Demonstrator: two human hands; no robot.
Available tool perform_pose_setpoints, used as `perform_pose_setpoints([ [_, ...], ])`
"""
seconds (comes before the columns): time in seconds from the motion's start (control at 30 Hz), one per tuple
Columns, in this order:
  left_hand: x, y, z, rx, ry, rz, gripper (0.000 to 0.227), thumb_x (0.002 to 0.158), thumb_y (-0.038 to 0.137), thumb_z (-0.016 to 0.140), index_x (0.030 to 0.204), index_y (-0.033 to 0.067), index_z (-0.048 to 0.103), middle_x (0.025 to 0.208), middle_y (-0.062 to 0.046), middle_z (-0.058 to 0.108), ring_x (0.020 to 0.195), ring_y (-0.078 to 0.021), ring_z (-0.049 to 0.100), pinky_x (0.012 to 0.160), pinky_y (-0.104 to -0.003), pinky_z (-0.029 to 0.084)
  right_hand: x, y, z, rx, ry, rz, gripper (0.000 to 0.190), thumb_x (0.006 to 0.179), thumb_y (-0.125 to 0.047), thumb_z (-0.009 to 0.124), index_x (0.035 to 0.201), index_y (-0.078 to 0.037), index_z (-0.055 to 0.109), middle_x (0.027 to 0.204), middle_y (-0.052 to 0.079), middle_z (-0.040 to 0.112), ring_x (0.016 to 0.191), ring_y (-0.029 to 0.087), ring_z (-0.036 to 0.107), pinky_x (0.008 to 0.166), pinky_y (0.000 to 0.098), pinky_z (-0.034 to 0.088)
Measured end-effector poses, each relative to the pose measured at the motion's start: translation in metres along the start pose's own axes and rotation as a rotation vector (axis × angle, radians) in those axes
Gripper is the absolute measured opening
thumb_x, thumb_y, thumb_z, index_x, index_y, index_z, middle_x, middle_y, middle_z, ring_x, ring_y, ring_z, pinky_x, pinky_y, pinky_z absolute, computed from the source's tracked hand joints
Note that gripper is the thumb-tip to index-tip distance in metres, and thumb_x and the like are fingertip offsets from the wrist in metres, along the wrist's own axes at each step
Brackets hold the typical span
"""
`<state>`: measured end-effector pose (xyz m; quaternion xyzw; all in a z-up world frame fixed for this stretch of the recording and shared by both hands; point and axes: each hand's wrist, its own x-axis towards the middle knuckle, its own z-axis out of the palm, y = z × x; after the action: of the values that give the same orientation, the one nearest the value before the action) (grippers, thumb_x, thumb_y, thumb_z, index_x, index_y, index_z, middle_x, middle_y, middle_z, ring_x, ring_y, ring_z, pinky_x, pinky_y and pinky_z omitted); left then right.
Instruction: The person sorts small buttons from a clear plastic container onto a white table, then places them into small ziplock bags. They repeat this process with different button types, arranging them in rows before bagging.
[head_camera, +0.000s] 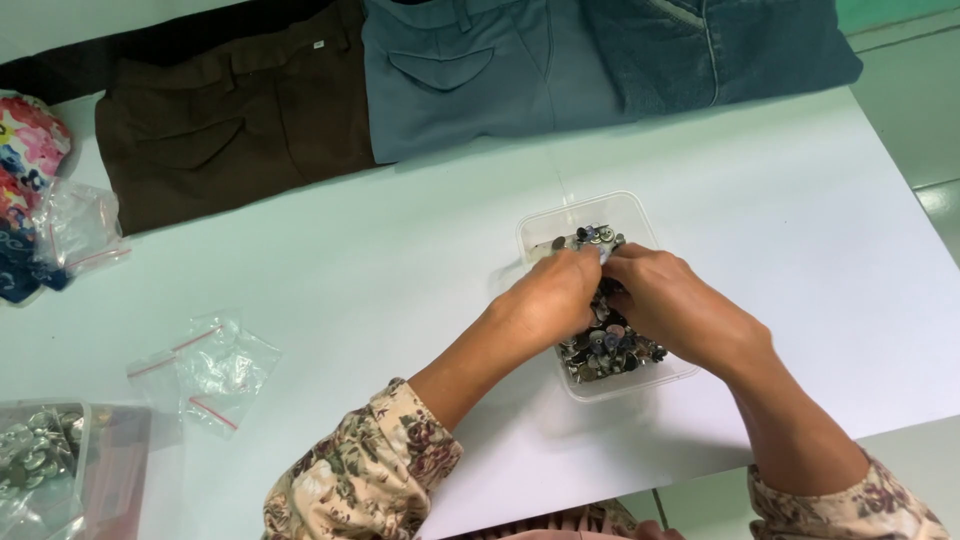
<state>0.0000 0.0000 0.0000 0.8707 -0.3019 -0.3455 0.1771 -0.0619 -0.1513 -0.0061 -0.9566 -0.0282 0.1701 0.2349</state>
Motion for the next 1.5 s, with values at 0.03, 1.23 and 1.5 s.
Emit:
perform_pose_setpoints([
  [0.03, -0.009, 0.002, -0.003, -0.001, -0.002, -0.002, 0.037, 0.087, -0.004, 0.061, 0.122, 0.0029, 0.053, 0.090, -0.014, 0.066, 0.075, -0.0301, 0.067, 0.056, -0.044, 0.051, -0.010, -0.005, -0.007, 0.002, -0.003, 0.000, 0.011, 0.090, -0.005, 0.056, 0.094, -0.008, 0.066, 0.096, 0.009, 0.064, 0.084, 0.031, 0.067, 0.075, 0.0390, 0.051],
  [1.23, 0.001, -0.036, 0.030, 0.123, 0.217, 0.292, 0.025, 0.094, 0.011, 0.057, 0.072, 0.0004, 0.056, 0.080, -0.015, 0.058, 0.071, -0.0367, 0.061, 0.054, -0.050, 0.047, -0.036, -0.001, -0.006, 0.139, -0.009, 0.029, 0.023, 0.097, -0.027, 0.063, 0.113, -0.015, 0.075, 0.085, 0.004, 0.075, 0.071, 0.026, 0.063, 0.069, 0.0378, 0.045],
  [1.5, 0.005, -0.039, 0.043, 0.261, 0.321, 0.308, 0.029, 0.100, 0.022, 0.063, 0.080, 0.0028, 0.072, 0.088, -0.013, 0.064, 0.089, -0.0373, 0.059, 0.069, -0.050, 0.050, -0.045, 0.000, 0.002, 0.139, 0.092, -0.040, 0.036, 0.095, -0.023, 0.062, 0.128, -0.012, 0.069, 0.123, 0.003, 0.074, 0.099, 0.026, 0.073, 0.084, 0.0385, 0.054],
])
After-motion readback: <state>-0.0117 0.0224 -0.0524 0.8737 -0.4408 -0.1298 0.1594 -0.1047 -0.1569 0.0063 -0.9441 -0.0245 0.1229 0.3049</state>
